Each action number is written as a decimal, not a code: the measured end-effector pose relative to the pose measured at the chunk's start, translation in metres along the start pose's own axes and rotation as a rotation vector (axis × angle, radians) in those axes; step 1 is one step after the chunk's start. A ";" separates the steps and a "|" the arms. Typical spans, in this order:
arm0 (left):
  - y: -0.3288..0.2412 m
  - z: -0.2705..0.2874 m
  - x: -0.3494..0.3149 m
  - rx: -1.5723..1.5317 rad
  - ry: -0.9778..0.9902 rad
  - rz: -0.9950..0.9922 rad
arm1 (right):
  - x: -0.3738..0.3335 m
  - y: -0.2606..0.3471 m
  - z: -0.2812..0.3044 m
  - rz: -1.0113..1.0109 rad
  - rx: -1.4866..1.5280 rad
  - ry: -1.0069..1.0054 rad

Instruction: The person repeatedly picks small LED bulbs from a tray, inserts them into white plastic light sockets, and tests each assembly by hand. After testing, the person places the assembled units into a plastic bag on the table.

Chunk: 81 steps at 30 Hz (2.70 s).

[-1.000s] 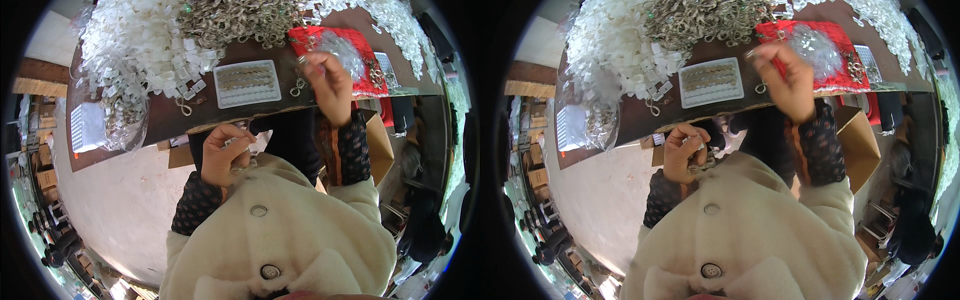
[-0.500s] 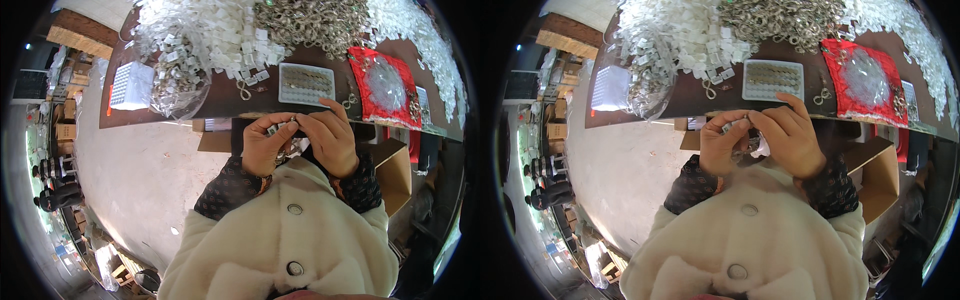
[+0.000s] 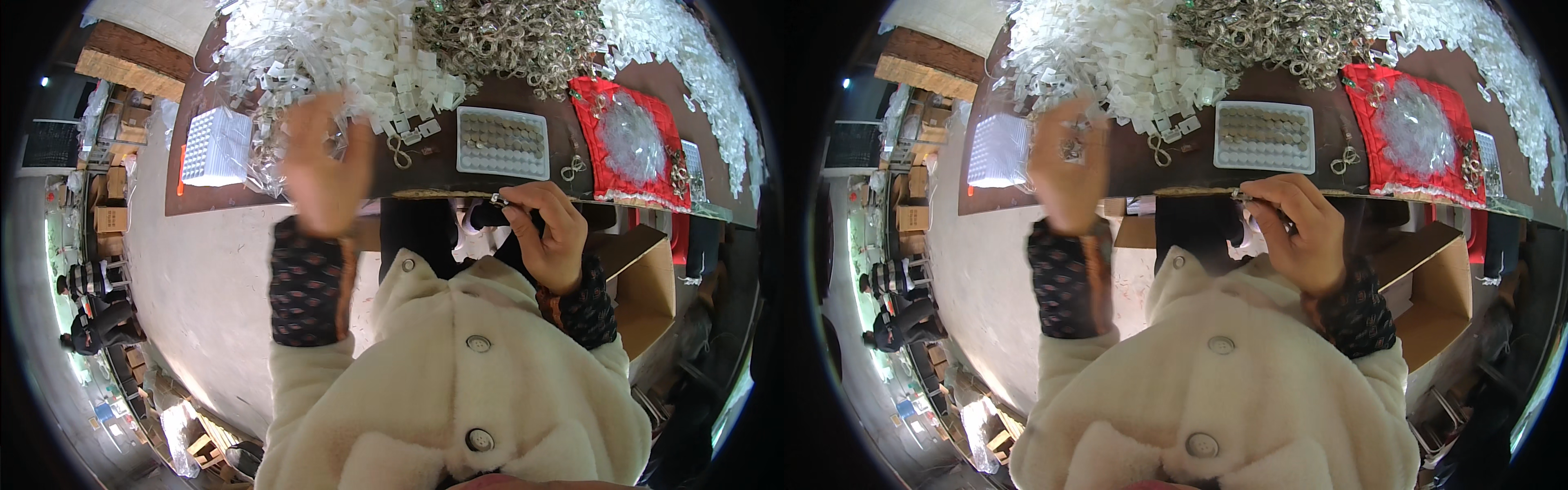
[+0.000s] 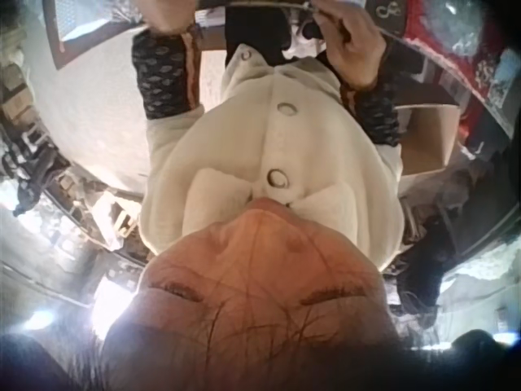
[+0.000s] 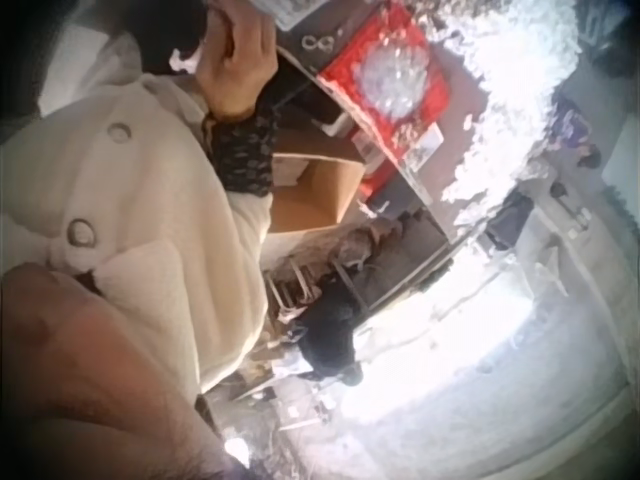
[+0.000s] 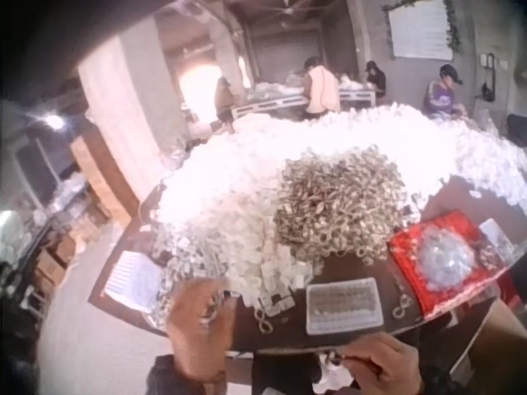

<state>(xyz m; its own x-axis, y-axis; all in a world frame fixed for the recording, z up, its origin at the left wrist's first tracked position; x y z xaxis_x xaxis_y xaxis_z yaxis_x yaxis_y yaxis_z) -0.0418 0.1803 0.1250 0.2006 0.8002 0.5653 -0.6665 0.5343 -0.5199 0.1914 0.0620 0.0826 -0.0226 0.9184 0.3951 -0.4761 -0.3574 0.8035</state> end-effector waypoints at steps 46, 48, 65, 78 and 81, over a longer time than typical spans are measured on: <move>-0.039 -0.068 -0.112 -1.440 0.076 0.275 | 0.002 0.029 -0.020 -0.014 0.279 0.021; -0.038 -0.066 -0.114 -1.412 0.060 0.254 | 0.003 0.030 -0.021 -0.020 0.260 0.050; -0.035 -0.058 -0.115 -1.323 0.015 0.100 | 0.001 0.023 -0.029 -0.022 0.358 0.137; -0.031 -0.075 -0.126 -1.427 -0.101 0.348 | -0.002 0.020 -0.039 -0.033 0.294 0.015; -0.034 -0.072 -0.125 -1.373 -0.088 0.301 | -0.003 0.020 -0.037 -0.100 0.277 0.049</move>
<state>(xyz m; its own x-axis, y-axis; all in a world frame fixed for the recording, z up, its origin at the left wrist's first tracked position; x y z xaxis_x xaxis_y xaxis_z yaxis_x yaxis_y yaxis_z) 0.0073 0.0813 0.0262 0.0990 0.9377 0.3331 0.5569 0.2252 -0.7995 0.1493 0.0587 0.0814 -0.0331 0.9559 0.2918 -0.2205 -0.2918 0.9307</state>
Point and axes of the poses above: each hand's wrist, its own x-axis towards the middle knuckle, its own z-axis out of the back of the hand, y = z × x, the point moved 9 cm from there along x, towards the middle knuckle, and after that the axes turned 6 degrees about y, right-handed, at the moved point
